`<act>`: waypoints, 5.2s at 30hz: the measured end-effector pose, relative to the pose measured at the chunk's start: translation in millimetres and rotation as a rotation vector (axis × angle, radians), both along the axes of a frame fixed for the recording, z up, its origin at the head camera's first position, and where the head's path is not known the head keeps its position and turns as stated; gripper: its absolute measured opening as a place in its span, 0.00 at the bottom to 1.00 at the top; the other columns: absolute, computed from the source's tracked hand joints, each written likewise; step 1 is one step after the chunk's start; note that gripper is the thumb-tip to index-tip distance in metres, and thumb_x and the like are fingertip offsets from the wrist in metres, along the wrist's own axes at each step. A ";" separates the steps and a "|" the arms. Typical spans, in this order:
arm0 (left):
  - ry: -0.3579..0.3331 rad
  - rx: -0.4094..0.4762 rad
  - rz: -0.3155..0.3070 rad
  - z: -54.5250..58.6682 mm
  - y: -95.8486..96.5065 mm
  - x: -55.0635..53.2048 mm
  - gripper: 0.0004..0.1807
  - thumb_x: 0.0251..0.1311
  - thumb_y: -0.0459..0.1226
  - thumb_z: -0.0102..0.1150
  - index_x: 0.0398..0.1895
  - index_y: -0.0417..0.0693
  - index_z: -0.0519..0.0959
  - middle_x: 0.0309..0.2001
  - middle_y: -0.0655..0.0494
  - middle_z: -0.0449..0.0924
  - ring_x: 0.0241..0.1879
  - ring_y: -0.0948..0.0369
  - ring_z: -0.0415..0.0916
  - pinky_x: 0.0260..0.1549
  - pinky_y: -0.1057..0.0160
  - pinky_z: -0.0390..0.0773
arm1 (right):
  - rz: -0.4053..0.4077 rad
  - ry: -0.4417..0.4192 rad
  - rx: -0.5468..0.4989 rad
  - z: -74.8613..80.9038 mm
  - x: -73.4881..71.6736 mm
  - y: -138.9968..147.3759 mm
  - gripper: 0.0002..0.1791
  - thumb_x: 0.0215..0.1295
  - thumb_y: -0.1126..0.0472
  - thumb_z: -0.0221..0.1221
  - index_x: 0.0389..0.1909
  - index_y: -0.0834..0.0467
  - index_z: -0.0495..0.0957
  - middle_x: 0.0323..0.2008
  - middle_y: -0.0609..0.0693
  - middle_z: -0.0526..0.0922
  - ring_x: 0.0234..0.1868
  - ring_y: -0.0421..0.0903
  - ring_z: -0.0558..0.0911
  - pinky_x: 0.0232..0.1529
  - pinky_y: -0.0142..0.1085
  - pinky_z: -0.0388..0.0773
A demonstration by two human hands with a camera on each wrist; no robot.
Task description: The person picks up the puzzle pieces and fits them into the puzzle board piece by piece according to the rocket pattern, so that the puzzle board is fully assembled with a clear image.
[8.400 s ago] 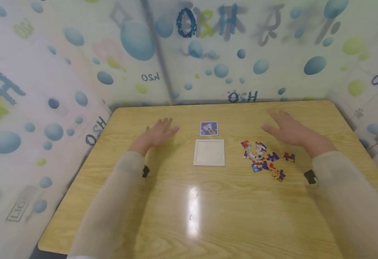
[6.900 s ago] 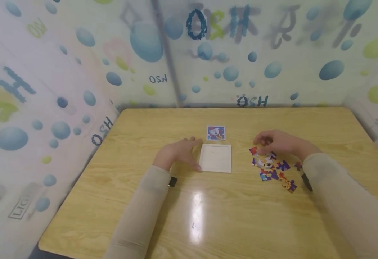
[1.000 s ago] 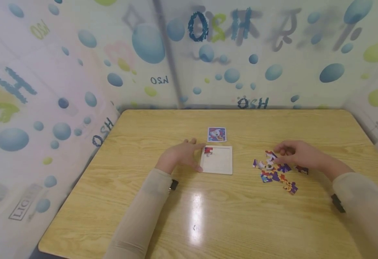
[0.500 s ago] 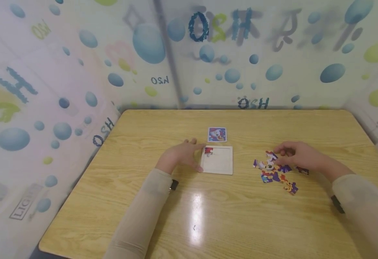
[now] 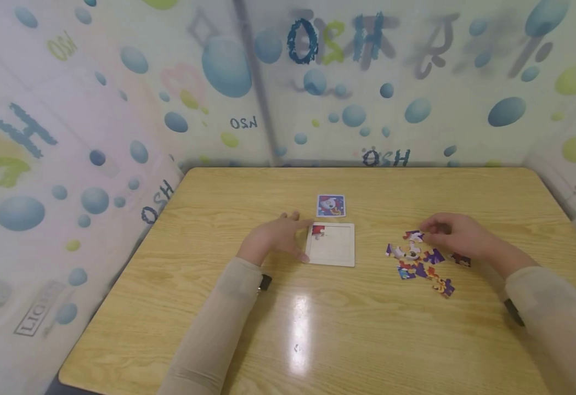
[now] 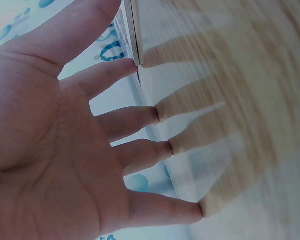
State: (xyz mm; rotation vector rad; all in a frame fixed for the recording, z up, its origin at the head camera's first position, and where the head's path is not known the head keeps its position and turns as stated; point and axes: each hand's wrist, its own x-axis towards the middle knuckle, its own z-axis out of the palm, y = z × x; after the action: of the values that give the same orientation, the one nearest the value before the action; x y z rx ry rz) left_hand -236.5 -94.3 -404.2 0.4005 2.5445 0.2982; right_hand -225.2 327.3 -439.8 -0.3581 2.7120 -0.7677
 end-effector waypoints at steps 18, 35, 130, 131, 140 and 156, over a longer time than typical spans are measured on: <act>0.007 -0.012 0.007 0.0 1.0 0.8 0.57 0.56 0.55 0.78 0.86 0.70 0.55 0.89 0.48 0.37 0.88 0.41 0.33 0.80 0.26 0.49 | 0.060 0.052 0.028 -1.4 0.1 -0.2 0.27 0.73 0.45 0.67 0.67 0.55 0.83 0.55 0.52 0.84 0.41 0.34 0.75 0.37 0.30 0.74; 0.014 -0.039 -0.005 -1.4 1.0 0.0 0.57 0.57 0.59 0.75 0.87 0.70 0.53 0.89 0.48 0.37 0.88 0.41 0.34 0.80 0.28 0.51 | 0.075 0.101 0.048 -0.1 1.0 -3.3 0.23 0.73 0.48 0.68 0.63 0.54 0.86 0.51 0.49 0.86 0.37 0.33 0.74 0.34 0.30 0.72; -0.013 -0.068 0.020 1.5 2.0 2.7 0.59 0.55 0.64 0.75 0.87 0.76 0.50 0.89 0.51 0.35 0.88 0.43 0.32 0.77 0.23 0.54 | 0.230 0.041 -0.142 9.9 -43.6 -166.7 0.13 0.72 0.57 0.68 0.52 0.59 0.86 0.40 0.50 0.84 0.36 0.45 0.77 0.37 0.36 0.77; -0.013 -0.069 0.020 1.4 2.0 2.6 0.59 0.56 0.64 0.75 0.87 0.76 0.50 0.89 0.51 0.36 0.88 0.43 0.32 0.77 0.23 0.54 | 0.232 0.039 -0.138 9.1 -44.1 -167.4 0.13 0.72 0.57 0.68 0.52 0.58 0.86 0.40 0.50 0.84 0.36 0.45 0.77 0.37 0.36 0.78; -0.012 -0.070 0.016 0.3 1.3 1.9 0.59 0.55 0.65 0.75 0.87 0.75 0.50 0.89 0.51 0.36 0.88 0.43 0.32 0.77 0.23 0.55 | 0.240 0.032 -0.141 9.1 -42.5 -174.3 0.13 0.72 0.59 0.68 0.53 0.60 0.86 0.41 0.52 0.86 0.38 0.45 0.78 0.40 0.35 0.79; -0.014 -0.061 0.023 1.5 1.7 2.7 0.59 0.55 0.64 0.75 0.87 0.75 0.51 0.89 0.51 0.35 0.88 0.43 0.32 0.77 0.23 0.56 | 0.225 0.014 -0.106 10.0 -40.7 -178.7 0.13 0.72 0.58 0.68 0.52 0.60 0.87 0.39 0.51 0.85 0.41 0.47 0.77 0.44 0.37 0.77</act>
State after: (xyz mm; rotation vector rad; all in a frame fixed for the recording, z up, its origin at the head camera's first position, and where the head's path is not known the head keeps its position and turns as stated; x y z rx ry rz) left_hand -233.8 -92.5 -402.7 0.3448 2.5387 0.2308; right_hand -265.9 148.6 -429.7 -0.6822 2.5907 -0.8467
